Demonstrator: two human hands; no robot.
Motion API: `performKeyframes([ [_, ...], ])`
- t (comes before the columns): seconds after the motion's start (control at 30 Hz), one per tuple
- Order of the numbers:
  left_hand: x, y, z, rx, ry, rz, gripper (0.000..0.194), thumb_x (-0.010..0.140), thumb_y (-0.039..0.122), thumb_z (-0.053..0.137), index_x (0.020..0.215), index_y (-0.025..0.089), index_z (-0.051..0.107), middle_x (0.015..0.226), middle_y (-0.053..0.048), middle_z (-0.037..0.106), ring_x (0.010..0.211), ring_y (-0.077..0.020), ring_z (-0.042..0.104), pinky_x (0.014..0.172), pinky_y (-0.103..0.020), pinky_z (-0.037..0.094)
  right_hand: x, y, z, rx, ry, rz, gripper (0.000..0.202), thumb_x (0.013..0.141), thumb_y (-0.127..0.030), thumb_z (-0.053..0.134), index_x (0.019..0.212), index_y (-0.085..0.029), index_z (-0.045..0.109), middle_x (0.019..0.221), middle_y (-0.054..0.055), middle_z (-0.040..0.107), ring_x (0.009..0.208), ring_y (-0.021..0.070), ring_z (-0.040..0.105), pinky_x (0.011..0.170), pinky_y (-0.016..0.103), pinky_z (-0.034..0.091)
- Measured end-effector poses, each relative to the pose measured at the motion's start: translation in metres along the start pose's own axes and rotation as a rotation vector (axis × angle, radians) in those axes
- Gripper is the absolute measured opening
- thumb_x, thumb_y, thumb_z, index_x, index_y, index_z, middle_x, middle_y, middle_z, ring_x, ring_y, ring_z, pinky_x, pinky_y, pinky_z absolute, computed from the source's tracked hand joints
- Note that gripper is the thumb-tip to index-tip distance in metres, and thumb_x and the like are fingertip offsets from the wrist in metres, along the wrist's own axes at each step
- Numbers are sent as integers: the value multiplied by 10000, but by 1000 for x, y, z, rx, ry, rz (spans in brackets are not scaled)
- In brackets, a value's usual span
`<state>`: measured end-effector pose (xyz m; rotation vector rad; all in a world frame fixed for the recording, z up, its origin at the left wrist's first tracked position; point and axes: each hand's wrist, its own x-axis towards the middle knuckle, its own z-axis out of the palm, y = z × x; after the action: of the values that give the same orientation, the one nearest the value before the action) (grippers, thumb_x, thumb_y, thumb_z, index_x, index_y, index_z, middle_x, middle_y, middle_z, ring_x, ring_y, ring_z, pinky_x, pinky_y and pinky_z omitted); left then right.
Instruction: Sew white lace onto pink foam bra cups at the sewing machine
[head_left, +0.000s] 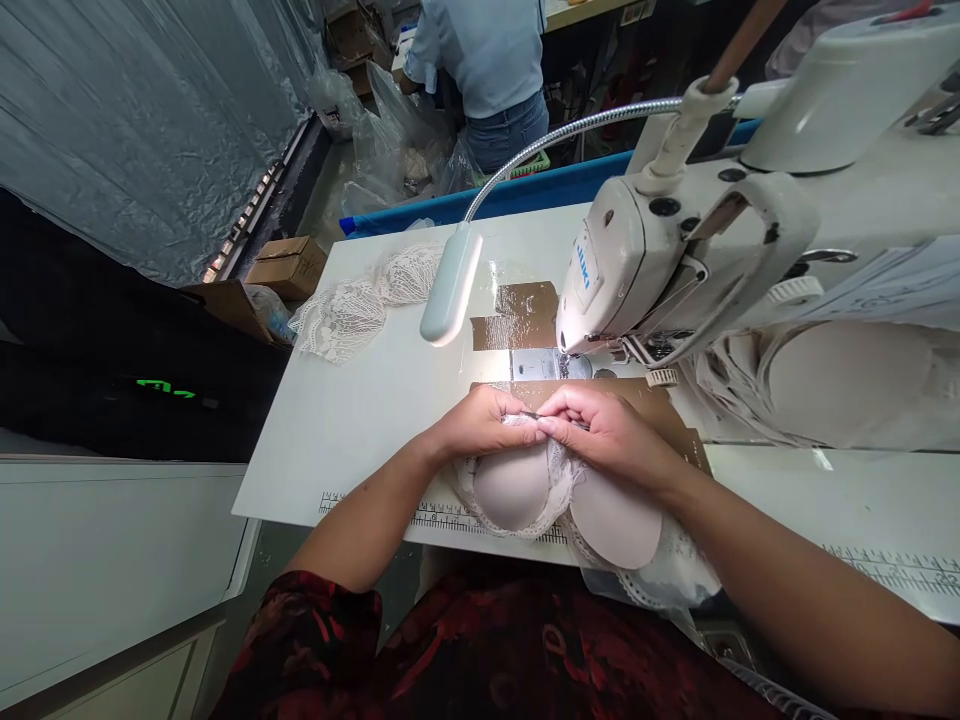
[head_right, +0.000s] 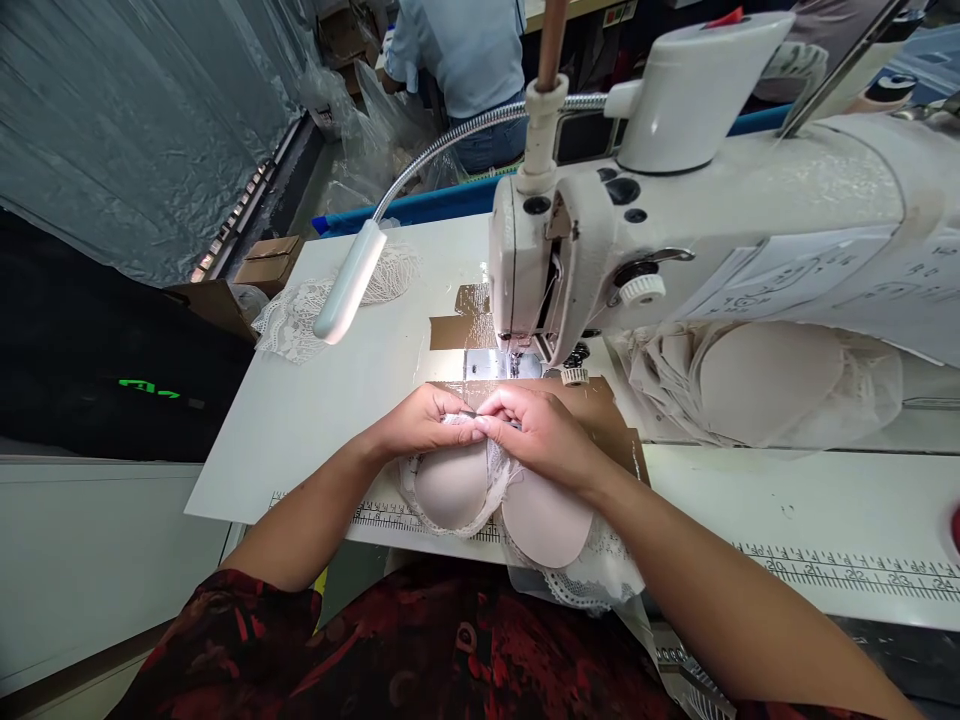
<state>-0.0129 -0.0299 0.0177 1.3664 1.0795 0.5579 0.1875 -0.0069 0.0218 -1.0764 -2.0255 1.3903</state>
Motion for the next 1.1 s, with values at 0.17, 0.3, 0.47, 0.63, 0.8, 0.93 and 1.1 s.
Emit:
performKeyframes([
  [0.17, 1, 0, -7, -143, 4, -33, 420, 856, 507, 558, 872, 118, 714, 731, -27, 642, 688, -118, 545, 673, -247, 423, 1, 9, -1, 107, -53, 112, 401, 770, -481, 647, 1039, -186, 607, 776, 15, 628, 697, 172, 575, 616, 300, 442],
  [0.3, 3, -6, -15, -354, 66, -133, 538, 876, 576, 474, 992, 100, 697, 799, -63, 668, 698, -123, 587, 661, -242, 439, 0, 8, 1, -59, -103, 64, 257, 824, -431, 592, 894, -192, 656, 829, 19, 635, 785, 188, 558, 686, 304, 414],
  [0.47, 1, -12, -28, -484, 61, -116, 599, 823, 632, 523, 1043, 91, 654, 722, -43, 643, 601, -99, 572, 555, -209, 411, -3, 5, 2, -89, -85, 30, 280, 862, -429, 528, 719, -194, 576, 709, -1, 557, 688, 162, 486, 612, 284, 358],
  [0.63, -3, -11, -36, -464, 103, -125, 632, 802, 665, 530, 1042, 90, 639, 720, -44, 643, 568, -100, 562, 522, -214, 394, -6, 6, -1, -96, -43, 34, 304, 856, -444, 533, 677, -199, 548, 679, -6, 531, 655, 154, 469, 587, 280, 344],
  [0.8, -8, -11, -40, -355, 140, -71, 627, 808, 663, 523, 1075, 110, 646, 795, -51, 641, 597, -87, 550, 497, -197, 362, -8, 9, -5, -135, 0, 81, 288, 845, -445, 546, 715, -194, 601, 675, -10, 548, 639, 149, 472, 576, 277, 352],
  [0.93, -10, -11, -43, -277, 168, -54, 646, 820, 667, 492, 1100, 107, 650, 836, -57, 627, 561, -68, 496, 454, -193, 350, -10, 11, -8, -135, 24, 109, 282, 848, -447, 540, 749, -195, 619, 714, 1, 579, 660, 157, 490, 592, 281, 365],
  [1.1, -13, -5, -40, -171, 158, -15, 553, 824, 559, 573, 1160, 123, 626, 938, -76, 641, 675, -92, 546, 563, -211, 409, -11, 12, -7, -136, 29, 75, 292, 847, -455, 529, 748, -200, 633, 734, 14, 614, 692, 178, 525, 617, 294, 383],
])
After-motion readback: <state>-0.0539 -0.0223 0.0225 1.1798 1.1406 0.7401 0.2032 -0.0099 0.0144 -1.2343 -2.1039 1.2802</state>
